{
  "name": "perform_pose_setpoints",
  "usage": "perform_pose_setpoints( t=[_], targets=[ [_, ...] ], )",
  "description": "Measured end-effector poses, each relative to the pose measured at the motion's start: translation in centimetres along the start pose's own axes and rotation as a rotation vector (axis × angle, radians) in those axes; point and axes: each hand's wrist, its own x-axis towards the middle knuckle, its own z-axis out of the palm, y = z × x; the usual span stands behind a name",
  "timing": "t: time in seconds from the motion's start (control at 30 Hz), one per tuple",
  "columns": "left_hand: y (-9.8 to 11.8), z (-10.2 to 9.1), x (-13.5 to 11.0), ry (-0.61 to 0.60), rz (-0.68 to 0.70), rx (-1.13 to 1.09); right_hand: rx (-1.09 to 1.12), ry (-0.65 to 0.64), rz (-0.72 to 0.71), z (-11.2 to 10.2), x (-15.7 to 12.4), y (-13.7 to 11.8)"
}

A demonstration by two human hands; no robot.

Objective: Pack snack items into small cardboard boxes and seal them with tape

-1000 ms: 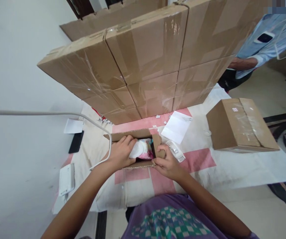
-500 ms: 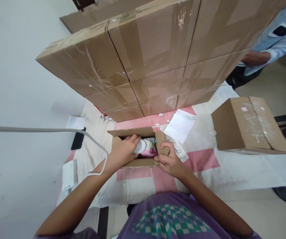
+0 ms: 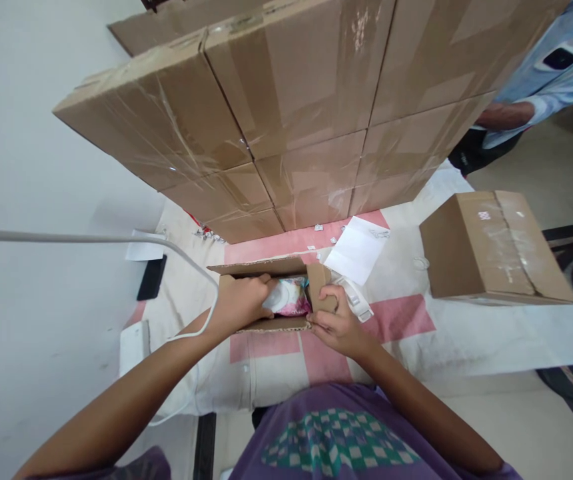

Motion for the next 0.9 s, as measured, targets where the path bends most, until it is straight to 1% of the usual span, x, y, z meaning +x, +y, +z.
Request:
perform_pose_setpoints(
  t=[0.13, 0.2, 0.3, 0.4, 0.47, 0.57, 0.73, 0.9],
  targets=[
    [0.7, 0.0, 0.0, 0.013, 0.064, 0.086, -0.007, 0.001, 0.006, 0.0, 0.1, 0.0],
    [1.2, -0.1, -0.3, 0.017, 0.05, 0.121, -0.003, 0.002, 0.006, 0.0, 0.2, 0.1],
    [2.0, -0.6, -0.7, -0.028, 0.008, 0.169, 0.003, -0.001, -0.003, -0.2, 0.3, 0.1],
    [2.3, -1.2, -0.6, -0.079, 0.034, 0.173, 0.008, 0.007, -0.01, -0.2, 0.5, 0.1],
    [2.2, -1.3, -0.2, -0.108, 0.071, 0.168, 0.012, 0.016, -0.016, -0.1, 0.5, 0.1],
    [1.7, -1.0, 0.8, -0.137, 0.106, 0.153, 0.021, 0.016, -0.014, 0.1, 0.5, 0.3],
    [0.8, -0.4, 2.5, -0.108, 0.061, 0.098, 0.019, -0.001, 0.014, 0.2, 0.8, 1.1],
    [0.2, -1.2, 2.9, -0.076, 0.031, 0.036, 0.002, -0.032, 0.006, -0.1, 1.1, 1.2]
  ],
)
